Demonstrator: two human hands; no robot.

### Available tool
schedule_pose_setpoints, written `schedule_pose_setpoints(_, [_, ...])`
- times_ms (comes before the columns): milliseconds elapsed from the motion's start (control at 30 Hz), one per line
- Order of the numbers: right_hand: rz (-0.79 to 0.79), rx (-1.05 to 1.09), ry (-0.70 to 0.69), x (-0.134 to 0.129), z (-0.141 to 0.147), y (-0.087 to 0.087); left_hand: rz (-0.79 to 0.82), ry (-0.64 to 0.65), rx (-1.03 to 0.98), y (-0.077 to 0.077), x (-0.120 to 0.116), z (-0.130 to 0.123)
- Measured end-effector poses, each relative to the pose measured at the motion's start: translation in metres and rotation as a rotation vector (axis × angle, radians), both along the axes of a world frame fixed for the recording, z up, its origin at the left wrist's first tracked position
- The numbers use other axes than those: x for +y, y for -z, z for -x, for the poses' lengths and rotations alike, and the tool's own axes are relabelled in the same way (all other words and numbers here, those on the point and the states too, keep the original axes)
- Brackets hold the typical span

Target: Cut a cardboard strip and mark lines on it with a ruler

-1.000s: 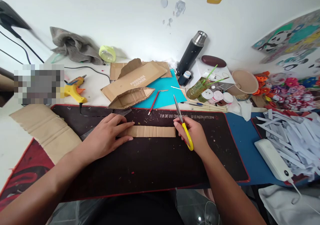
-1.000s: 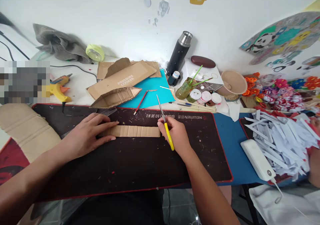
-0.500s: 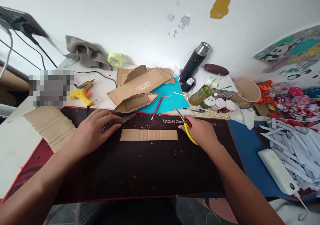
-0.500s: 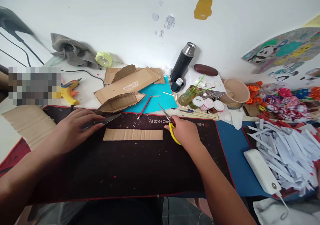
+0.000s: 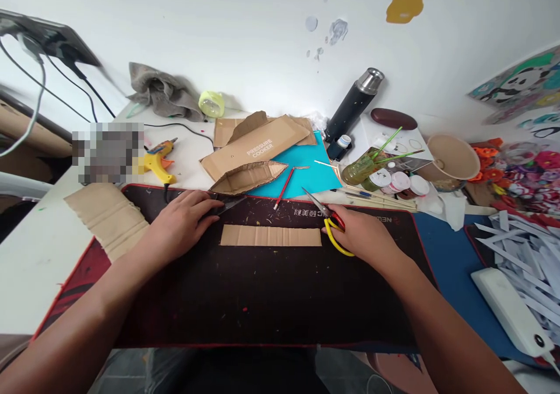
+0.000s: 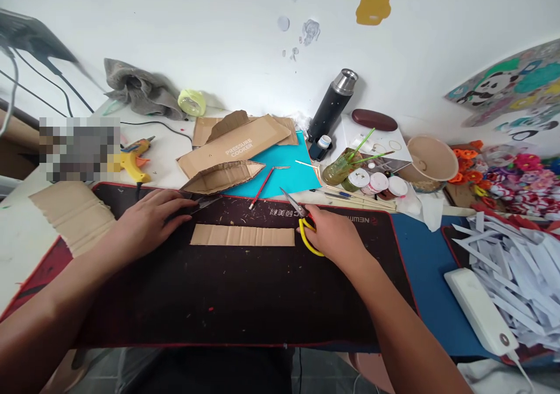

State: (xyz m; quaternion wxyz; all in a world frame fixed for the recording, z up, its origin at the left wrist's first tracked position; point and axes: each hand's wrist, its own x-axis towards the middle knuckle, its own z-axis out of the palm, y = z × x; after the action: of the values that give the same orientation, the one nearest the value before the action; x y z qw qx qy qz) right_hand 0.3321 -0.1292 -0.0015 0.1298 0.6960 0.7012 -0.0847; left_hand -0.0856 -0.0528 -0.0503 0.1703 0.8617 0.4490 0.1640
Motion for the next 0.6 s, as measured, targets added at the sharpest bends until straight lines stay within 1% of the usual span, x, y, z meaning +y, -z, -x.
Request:
schedule_pose_setpoints(67, [-0.02,0.005,-0.011,0.0,-0.001,0.0,0.001,0.007,-0.028,-0.005,-0.003,-0.001])
schedule_pose_setpoints(133, [-0.032,0.019,-0.035,-0.001,-0.001,-0.001,0.008,0.04,-0.064,-0.012,-0.008,-0.001])
schedule_pose_setpoints(200, [-0.046,0.031,-0.067,-0.002,-0.002,-0.002,0.02,0.113,-0.072,-0.018,-0.014,-0.003])
schedule_pose_setpoints(267, [-0.079,0.032,-0.092,-0.004,-0.003,-0.002,0.034,0.187,-0.044,-0.02,-0.02,-0.005])
schedule_pose_setpoints(333, [-0.13,0.034,-0.101,-0.007,-0.004,-0.002,0.041,0.228,-0.003,-0.017,-0.024,-0.008])
schedule_pose_setpoints(433, [-0.24,0.075,-0.112,-0.013,-0.004,0.0,0.04,0.236,0.021,-0.007,-0.027,-0.011])
schedule_pose_setpoints(533, [-0.364,0.184,-0.132,-0.018,0.002,0.006,0.038,0.239,0.01,0.002,-0.028,-0.015])
schedule_pose_setpoints(600, [-0.414,0.258,-0.153,-0.02,0.009,0.012,0.038,0.249,0.004,0.005,-0.027,-0.018])
